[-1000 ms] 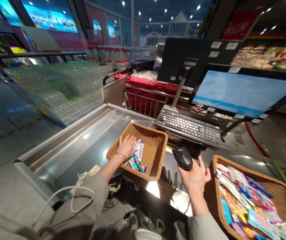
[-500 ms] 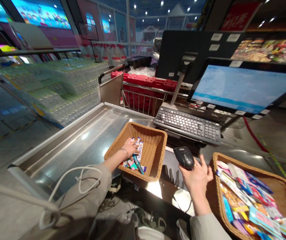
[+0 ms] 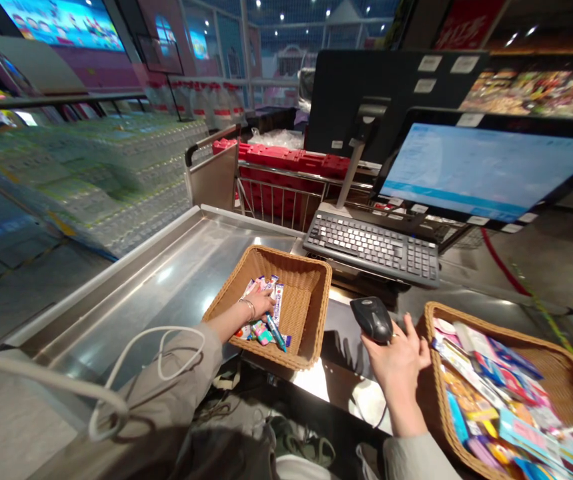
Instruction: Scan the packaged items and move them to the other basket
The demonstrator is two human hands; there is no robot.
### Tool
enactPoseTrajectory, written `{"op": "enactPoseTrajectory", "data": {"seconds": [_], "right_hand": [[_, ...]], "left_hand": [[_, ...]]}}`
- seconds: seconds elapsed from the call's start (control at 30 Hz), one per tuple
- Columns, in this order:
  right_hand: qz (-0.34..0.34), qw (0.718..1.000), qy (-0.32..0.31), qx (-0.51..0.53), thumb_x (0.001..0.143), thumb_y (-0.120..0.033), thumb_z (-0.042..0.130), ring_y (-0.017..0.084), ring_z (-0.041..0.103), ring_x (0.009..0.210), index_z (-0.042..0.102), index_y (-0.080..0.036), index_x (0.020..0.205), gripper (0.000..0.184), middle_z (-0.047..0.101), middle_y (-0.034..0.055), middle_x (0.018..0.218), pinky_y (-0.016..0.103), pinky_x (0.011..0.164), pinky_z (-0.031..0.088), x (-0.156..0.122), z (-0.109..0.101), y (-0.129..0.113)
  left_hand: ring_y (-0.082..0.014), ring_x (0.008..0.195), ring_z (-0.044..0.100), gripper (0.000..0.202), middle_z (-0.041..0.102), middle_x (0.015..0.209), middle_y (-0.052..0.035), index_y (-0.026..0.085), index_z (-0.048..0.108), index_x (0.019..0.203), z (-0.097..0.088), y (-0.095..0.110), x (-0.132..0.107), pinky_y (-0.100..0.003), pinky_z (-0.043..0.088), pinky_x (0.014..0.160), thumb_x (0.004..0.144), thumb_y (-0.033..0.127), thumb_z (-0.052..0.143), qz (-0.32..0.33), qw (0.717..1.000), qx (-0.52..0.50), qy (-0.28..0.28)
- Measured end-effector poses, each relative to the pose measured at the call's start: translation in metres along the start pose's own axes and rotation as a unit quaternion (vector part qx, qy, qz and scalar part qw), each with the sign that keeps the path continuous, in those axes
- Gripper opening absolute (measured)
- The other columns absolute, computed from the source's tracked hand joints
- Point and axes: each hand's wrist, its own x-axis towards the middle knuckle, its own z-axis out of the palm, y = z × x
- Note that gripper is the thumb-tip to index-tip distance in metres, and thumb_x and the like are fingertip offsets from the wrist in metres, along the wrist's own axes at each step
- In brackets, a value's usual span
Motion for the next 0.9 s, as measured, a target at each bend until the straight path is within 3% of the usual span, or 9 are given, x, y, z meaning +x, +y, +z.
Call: {"op": "enactPoseTrajectory", "data": {"seconds": [0.23, 0.7, 0.9], "right_hand": [[-0.001, 1.000, 0.000, -0.002, 0.075, -0.061, 0.044, 0.031, 0.044, 0.130, 0.071, -0.022, 0.087, 0.048, 0.072, 0.0114, 0.106, 0.053, 0.110, 0.018, -0.002, 0.003, -0.001], [0.004, 1.000, 0.016, -0.005, 0.074, -0.061, 0.046, 0.031, 0.044, 0.131, 0.071, -0.022, 0.088, 0.048, 0.072, 0.0121, 0.107, 0.051, 0.110, 0.018, -0.005, 0.000, 0.005], [0.016, 0.999, 0.034, -0.002, 0.072, -0.057, 0.048, 0.031, 0.046, 0.128, 0.069, -0.024, 0.076, 0.040, 0.073, 0.0095, 0.103, 0.052, 0.109, 0.019, -0.005, 0.000, 0.006]], "left_hand": [[-0.0297, 0.136, 0.042, 0.006, 0.072, 0.115, -0.0016, 0.029, 0.073, 0.085, -0.009, 0.001, -0.005, -0.061, 0.006, 0.115, 0.084, 0.033, 0.068, -0.007, 0.999, 0.008, 0.034], [-0.0298, 0.133, 0.047, 0.015, 0.073, 0.107, -0.0049, 0.025, 0.072, 0.086, -0.007, 0.012, -0.002, -0.059, 0.014, 0.115, 0.073, 0.028, 0.078, 0.009, 0.999, 0.031, 0.011], [-0.0306, 0.132, 0.049, 0.010, 0.074, 0.105, -0.0085, 0.021, 0.071, 0.083, -0.011, 0.016, 0.000, -0.059, 0.014, 0.116, 0.077, 0.027, 0.075, 0.016, 0.999, 0.049, 0.016]]}}
